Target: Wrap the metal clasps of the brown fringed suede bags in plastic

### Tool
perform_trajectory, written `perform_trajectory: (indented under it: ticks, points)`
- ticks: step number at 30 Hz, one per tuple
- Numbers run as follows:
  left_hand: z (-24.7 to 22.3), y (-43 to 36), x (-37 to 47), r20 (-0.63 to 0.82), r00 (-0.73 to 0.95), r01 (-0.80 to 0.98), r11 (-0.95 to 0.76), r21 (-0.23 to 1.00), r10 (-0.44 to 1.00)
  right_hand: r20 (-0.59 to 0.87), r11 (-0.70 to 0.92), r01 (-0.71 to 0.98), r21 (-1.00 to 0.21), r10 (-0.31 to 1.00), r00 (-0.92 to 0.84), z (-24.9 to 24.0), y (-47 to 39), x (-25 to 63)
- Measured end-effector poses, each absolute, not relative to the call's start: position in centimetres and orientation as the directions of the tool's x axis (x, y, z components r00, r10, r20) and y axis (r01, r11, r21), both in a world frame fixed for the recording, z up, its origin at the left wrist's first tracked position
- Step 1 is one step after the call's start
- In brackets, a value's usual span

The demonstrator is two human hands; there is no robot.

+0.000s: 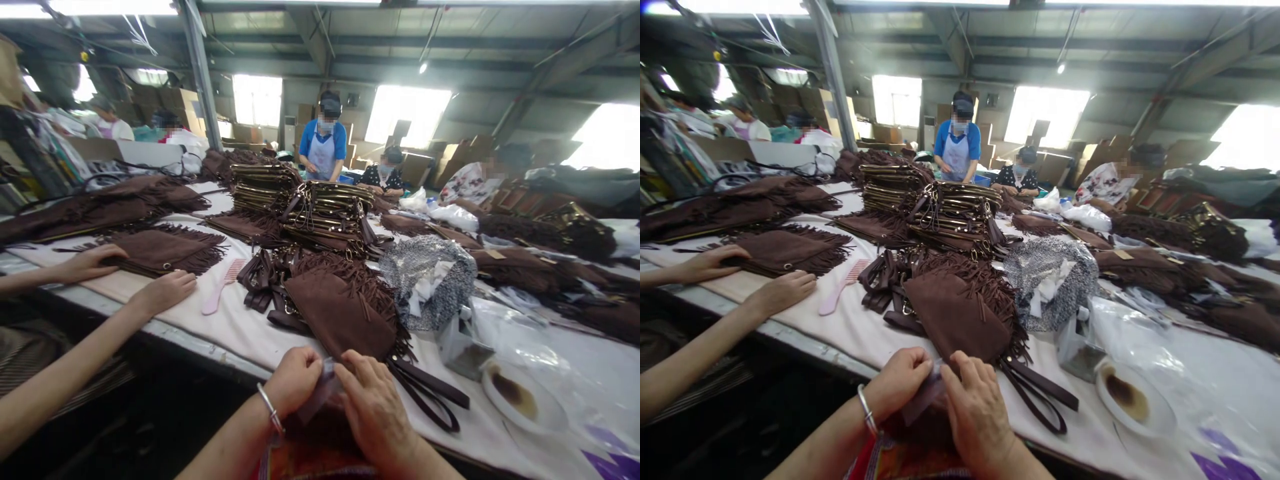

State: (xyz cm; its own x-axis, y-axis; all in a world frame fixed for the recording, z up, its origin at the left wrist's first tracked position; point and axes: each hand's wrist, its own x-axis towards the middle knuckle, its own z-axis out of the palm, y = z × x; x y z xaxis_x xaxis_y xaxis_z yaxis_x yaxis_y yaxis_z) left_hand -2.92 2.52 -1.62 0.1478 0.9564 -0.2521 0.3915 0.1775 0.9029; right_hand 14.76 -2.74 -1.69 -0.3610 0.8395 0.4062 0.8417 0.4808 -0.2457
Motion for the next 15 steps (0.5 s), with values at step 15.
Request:
perform_trajectory:
  ticks: [15]
  points:
    - [-1.7, 1.9, -2.8, -0.52, 0.375, 0.335, 0.411, 0.848, 0.767, 0.244, 0.425, 0.788, -0.446, 0.905, -0.349, -1.1, -0.4, 13.9]
